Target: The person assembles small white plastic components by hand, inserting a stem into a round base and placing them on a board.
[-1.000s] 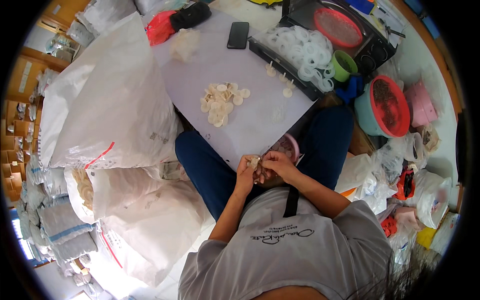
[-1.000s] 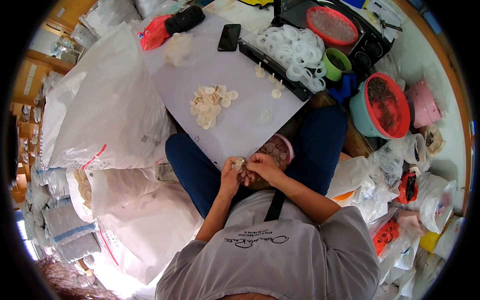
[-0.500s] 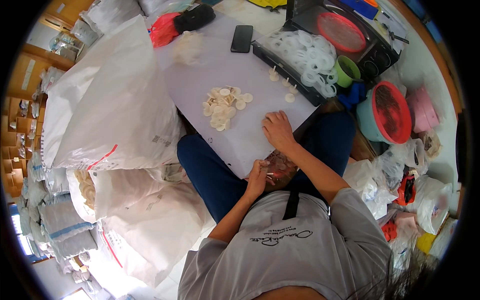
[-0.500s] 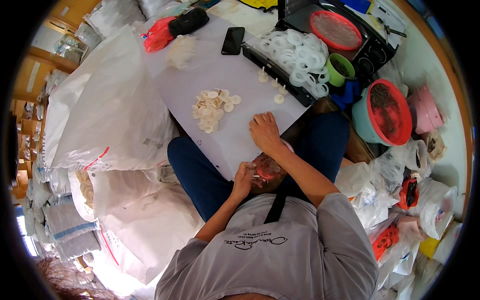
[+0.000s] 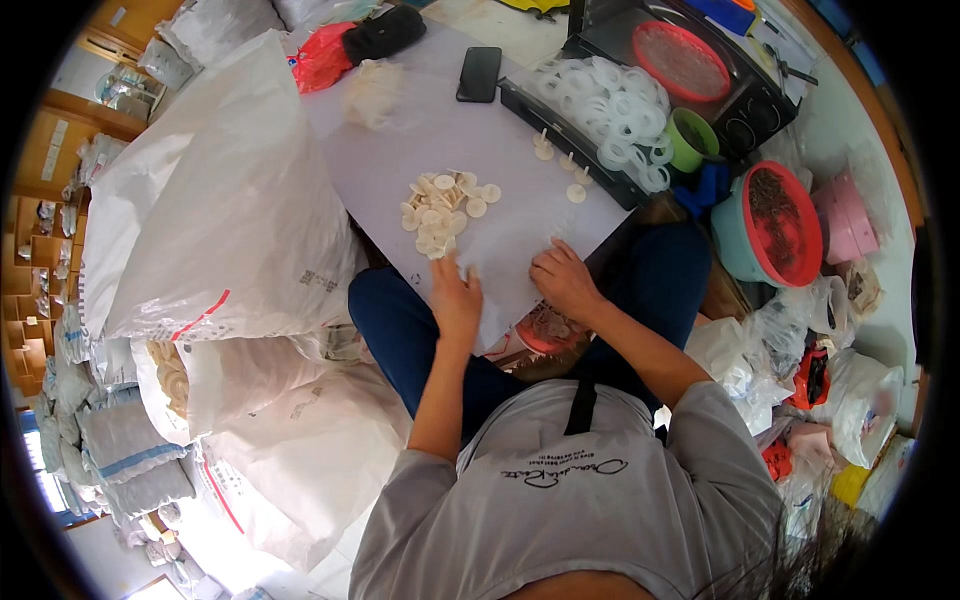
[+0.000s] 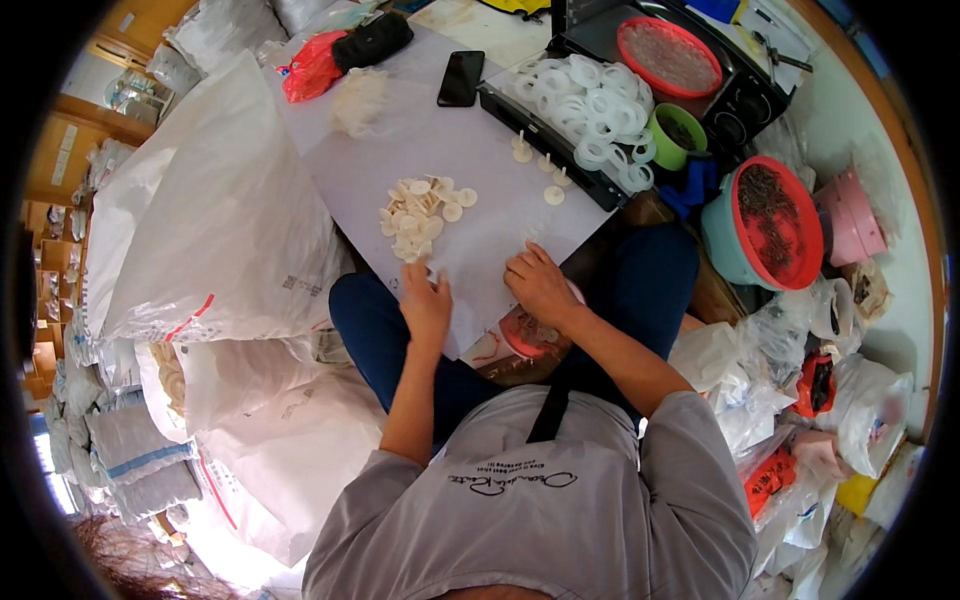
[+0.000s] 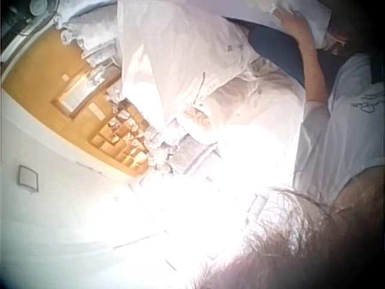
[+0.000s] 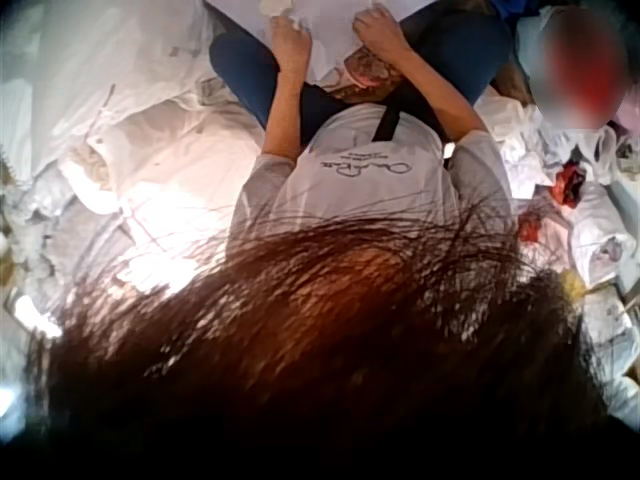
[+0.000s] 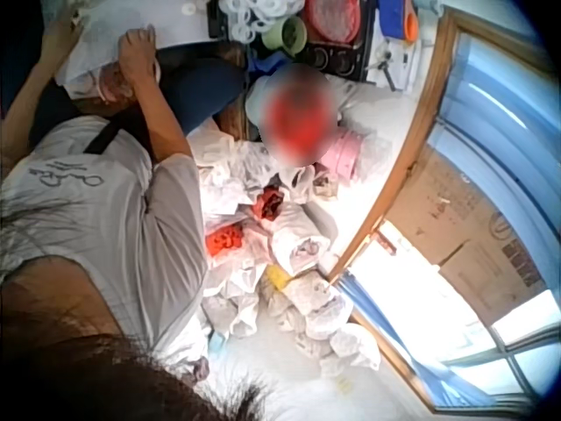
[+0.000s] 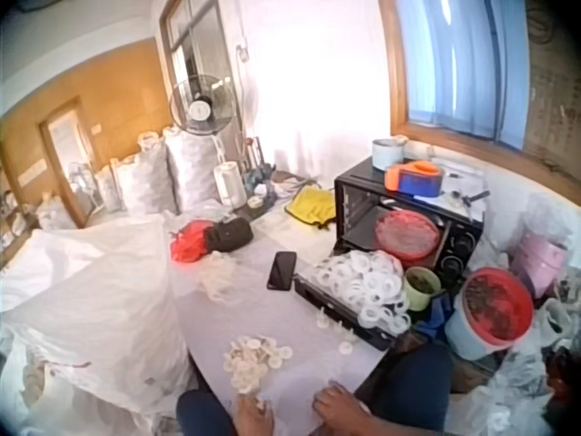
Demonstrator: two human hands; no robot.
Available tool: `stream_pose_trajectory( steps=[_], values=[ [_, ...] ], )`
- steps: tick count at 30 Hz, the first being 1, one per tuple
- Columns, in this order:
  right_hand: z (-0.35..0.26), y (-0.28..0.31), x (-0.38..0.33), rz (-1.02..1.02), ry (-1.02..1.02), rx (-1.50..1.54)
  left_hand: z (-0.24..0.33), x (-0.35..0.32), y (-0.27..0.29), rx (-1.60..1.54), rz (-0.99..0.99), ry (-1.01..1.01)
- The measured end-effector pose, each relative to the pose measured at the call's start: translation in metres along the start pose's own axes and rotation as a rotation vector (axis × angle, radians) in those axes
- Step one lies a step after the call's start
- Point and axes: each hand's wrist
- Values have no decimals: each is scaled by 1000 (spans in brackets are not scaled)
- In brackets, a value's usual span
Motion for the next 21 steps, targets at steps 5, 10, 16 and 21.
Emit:
stream_pose_trajectory(
  steps=[5,10,16,21],
  values=[
    [-3,26,6,134,-68,136,-13,26,-5,155,-20,44],
    [-13,37,3,90,-691,363,-24,17,-14,45,6,-8],
    [-22,17,-10,-21,-703,261,-21,1,-13,-178,-96,17],
    [-25,4,-9,-15,-603,104,-15,-21,-6,-1116,-325,729]
  ],
)
Point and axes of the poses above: each hand's wrist, its own x-axis towards the middle knuckle, its own y-axis out of the back of the hand, z = x × y, and after that the axes turned 7 degrees about z, right-handed
